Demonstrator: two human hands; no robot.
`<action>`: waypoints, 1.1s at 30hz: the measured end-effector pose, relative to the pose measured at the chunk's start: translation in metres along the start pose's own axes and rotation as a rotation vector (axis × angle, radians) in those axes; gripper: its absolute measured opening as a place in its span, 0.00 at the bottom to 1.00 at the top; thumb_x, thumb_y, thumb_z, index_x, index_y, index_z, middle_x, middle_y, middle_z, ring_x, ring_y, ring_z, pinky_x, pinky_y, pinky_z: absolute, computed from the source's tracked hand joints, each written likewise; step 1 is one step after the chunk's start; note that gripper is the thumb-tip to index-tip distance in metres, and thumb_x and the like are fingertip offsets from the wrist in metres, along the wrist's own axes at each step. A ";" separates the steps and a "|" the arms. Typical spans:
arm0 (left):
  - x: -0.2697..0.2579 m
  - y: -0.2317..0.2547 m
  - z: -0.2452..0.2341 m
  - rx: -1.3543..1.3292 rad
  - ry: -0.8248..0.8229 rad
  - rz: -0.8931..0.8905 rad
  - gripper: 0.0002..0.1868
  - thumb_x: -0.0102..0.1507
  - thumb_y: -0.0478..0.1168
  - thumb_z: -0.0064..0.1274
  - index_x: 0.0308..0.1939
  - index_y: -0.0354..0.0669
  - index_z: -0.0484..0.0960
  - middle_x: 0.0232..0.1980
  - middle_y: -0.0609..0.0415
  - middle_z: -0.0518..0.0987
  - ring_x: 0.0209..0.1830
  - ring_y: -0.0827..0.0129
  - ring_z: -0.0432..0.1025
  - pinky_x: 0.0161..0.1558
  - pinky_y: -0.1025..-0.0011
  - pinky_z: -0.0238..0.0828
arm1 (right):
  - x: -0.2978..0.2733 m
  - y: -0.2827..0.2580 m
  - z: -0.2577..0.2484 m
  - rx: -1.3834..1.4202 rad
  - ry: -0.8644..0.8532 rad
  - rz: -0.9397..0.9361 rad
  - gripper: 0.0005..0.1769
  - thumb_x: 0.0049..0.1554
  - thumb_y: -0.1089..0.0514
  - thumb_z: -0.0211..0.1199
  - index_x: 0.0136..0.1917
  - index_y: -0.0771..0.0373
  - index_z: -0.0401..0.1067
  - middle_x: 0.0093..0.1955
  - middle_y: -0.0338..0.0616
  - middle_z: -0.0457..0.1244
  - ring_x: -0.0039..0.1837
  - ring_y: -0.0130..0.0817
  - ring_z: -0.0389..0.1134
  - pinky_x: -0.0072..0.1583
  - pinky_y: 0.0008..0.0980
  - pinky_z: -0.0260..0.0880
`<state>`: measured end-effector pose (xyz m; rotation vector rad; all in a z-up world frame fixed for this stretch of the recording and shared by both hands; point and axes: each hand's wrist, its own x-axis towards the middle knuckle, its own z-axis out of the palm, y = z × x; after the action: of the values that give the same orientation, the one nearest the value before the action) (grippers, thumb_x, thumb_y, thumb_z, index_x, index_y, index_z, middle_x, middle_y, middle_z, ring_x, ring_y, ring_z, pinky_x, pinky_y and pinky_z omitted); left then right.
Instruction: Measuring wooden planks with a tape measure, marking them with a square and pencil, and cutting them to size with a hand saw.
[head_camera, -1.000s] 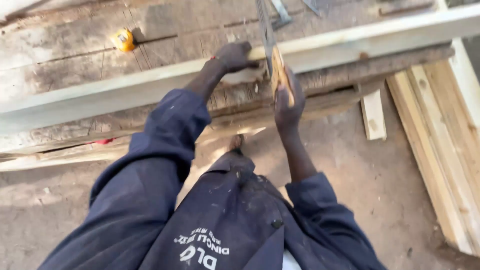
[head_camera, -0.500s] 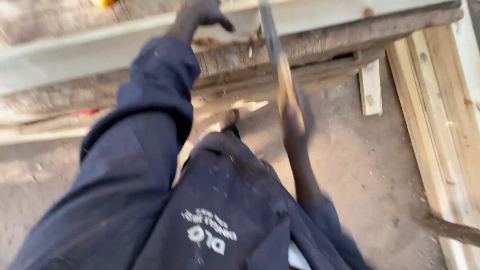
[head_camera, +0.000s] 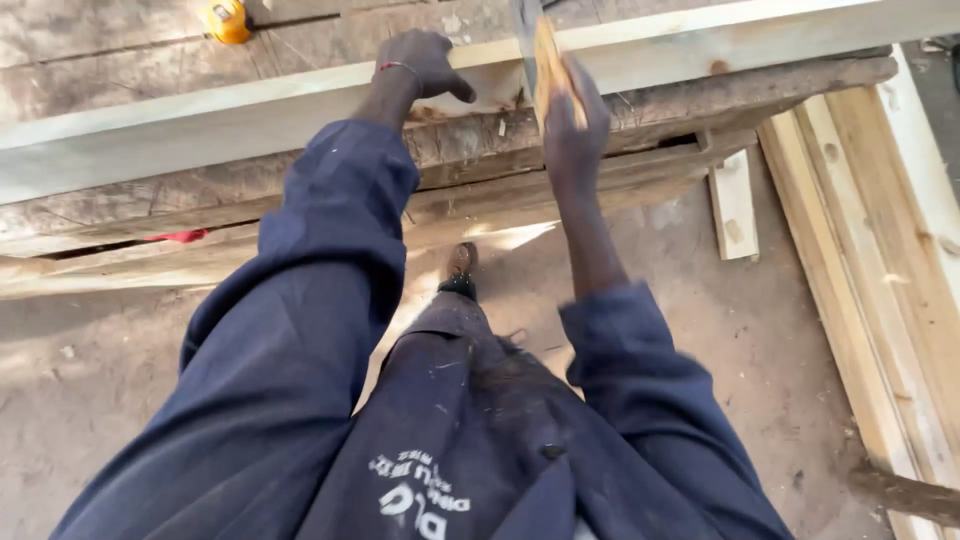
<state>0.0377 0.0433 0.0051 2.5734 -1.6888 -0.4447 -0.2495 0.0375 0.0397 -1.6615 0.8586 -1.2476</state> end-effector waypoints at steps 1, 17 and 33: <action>-0.003 -0.001 0.007 -0.030 -0.052 0.006 0.41 0.49 0.74 0.69 0.52 0.47 0.85 0.51 0.42 0.83 0.52 0.43 0.76 0.49 0.48 0.73 | -0.036 -0.014 -0.022 -0.033 -0.034 -0.062 0.20 0.63 0.58 0.54 0.65 0.65 0.74 0.64 0.49 0.69 0.67 0.40 0.69 0.66 0.38 0.69; -0.014 0.001 0.021 0.021 -0.005 0.044 0.43 0.51 0.75 0.67 0.54 0.45 0.84 0.54 0.41 0.83 0.53 0.42 0.76 0.50 0.46 0.74 | 0.002 0.010 0.004 -0.005 -0.033 -0.103 0.18 0.63 0.53 0.56 0.62 0.61 0.76 0.60 0.45 0.70 0.64 0.37 0.70 0.65 0.37 0.67; -0.041 0.012 0.022 0.014 0.033 -0.036 0.41 0.50 0.75 0.69 0.53 0.51 0.85 0.50 0.43 0.84 0.52 0.43 0.77 0.48 0.48 0.75 | -0.044 0.021 -0.016 -0.066 -0.056 -0.008 0.18 0.68 0.53 0.53 0.67 0.58 0.74 0.40 0.34 0.67 0.38 0.21 0.62 0.40 0.27 0.59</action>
<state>0.0066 0.0785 -0.0053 2.6091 -1.6441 -0.3907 -0.2767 0.0645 0.0064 -1.7454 0.8682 -1.1841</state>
